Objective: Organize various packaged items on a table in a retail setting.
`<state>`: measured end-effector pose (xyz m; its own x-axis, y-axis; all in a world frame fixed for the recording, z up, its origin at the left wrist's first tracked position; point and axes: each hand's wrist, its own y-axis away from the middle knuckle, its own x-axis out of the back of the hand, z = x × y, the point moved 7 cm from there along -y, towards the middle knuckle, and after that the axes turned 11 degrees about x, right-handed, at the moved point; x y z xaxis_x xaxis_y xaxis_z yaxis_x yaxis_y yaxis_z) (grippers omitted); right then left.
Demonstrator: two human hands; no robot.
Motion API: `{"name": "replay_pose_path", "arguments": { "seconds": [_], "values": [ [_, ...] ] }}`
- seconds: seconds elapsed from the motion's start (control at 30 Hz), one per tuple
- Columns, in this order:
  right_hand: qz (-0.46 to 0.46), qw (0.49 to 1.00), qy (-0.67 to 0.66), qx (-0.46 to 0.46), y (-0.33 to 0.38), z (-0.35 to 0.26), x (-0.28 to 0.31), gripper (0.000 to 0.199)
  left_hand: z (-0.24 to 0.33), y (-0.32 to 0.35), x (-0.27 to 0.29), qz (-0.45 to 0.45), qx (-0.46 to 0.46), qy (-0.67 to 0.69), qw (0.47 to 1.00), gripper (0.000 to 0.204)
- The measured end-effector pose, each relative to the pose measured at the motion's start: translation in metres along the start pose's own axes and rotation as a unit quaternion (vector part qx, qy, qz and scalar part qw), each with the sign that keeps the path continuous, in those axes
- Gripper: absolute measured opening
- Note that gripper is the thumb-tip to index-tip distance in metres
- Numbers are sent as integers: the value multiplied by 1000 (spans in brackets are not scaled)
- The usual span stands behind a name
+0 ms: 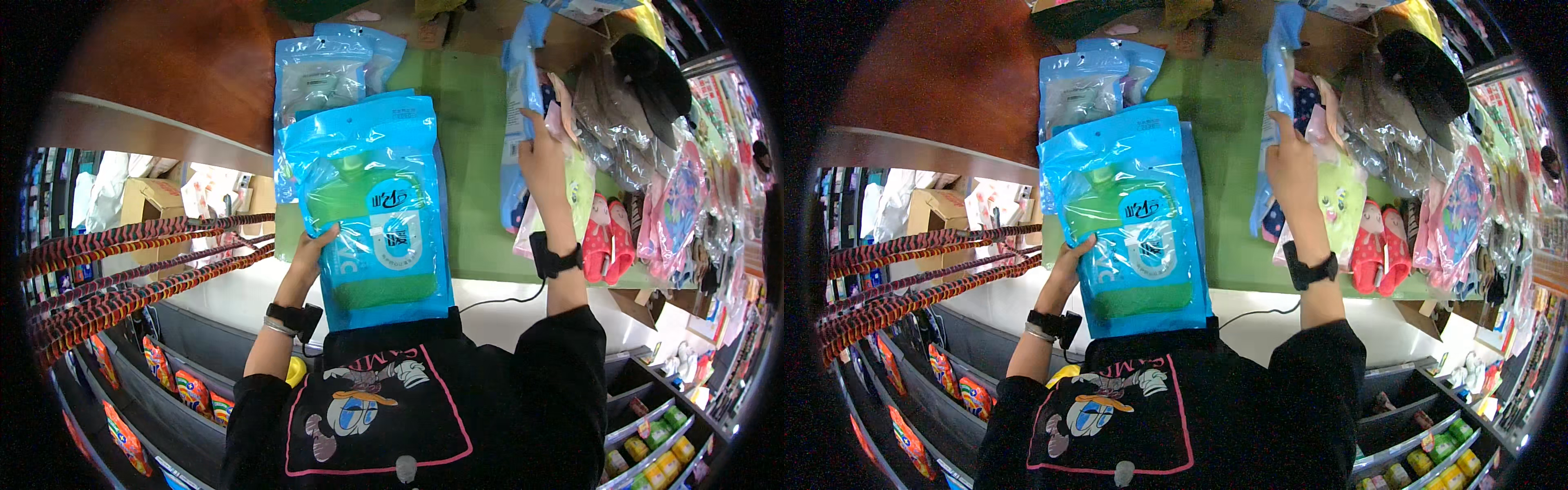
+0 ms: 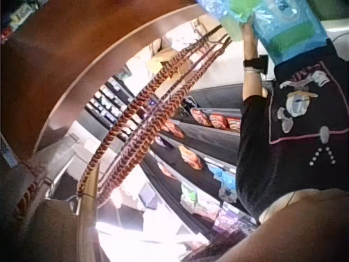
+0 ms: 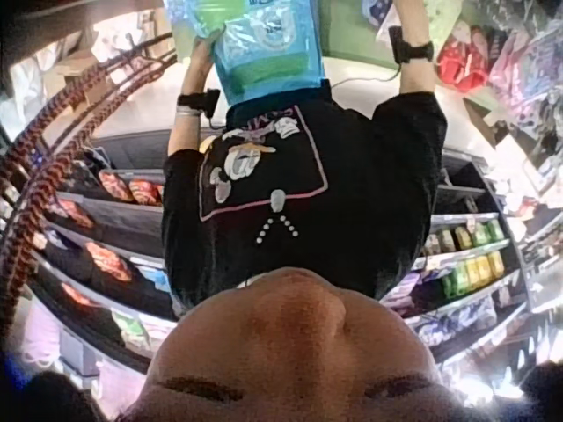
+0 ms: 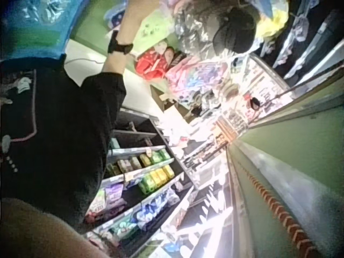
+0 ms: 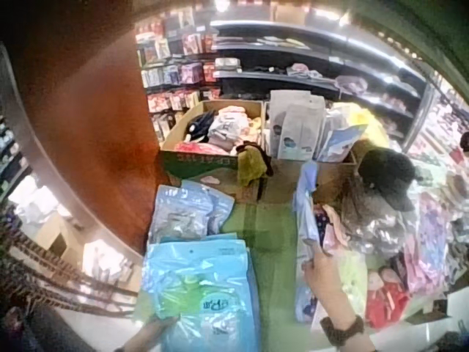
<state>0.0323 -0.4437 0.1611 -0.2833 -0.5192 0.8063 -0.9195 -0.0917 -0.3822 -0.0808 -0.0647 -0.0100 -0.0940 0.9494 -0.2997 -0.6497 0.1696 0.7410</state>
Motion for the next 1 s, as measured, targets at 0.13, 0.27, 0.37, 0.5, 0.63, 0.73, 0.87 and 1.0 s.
{"name": "replay_pose_path", "arguments": {
  "seconds": [0.13, 0.27, 0.37, 0.5, 0.63, 0.73, 0.87, 1.0],
  "values": [
    [-1, 1000, -6, -14, 14, -70, 40, 46, -1, -2, -5, 8, 27, 6, 1000, 41],
    [-93, 981, 134, 106, 65, -163, 23, 47, 3, 2, -8, -27, 3, 10, 1000, 43],
    [-141, 968, 69, 194, 112, -220, -17, 49, 0, -4, -5, -23, 15, -1, 1000, 45],
    [-208, 963, -29, 172, 147, -242, -105, 50, -7, -9, 10, -54, 19, -26, 998, 44],
    [-188, 970, -22, 151, 147, -237, -159, 53, 6, 14, -10, -101, 40, 75, 991, 52],
    [-151, 974, 4, 171, 147, -252, -159, 45, 1, 15, -5, -128, 28, 42, 990, 59],
    [-115, 972, 21, 206, 149, -264, -152, 37, 1, 14, 2, -119, 9, 13, 993, 54],
    [-93, 969, -11, 227, 165, -273, -166, 35, 7, 17, 6, -120, -22, -43, 992, 50]
  ]
}}
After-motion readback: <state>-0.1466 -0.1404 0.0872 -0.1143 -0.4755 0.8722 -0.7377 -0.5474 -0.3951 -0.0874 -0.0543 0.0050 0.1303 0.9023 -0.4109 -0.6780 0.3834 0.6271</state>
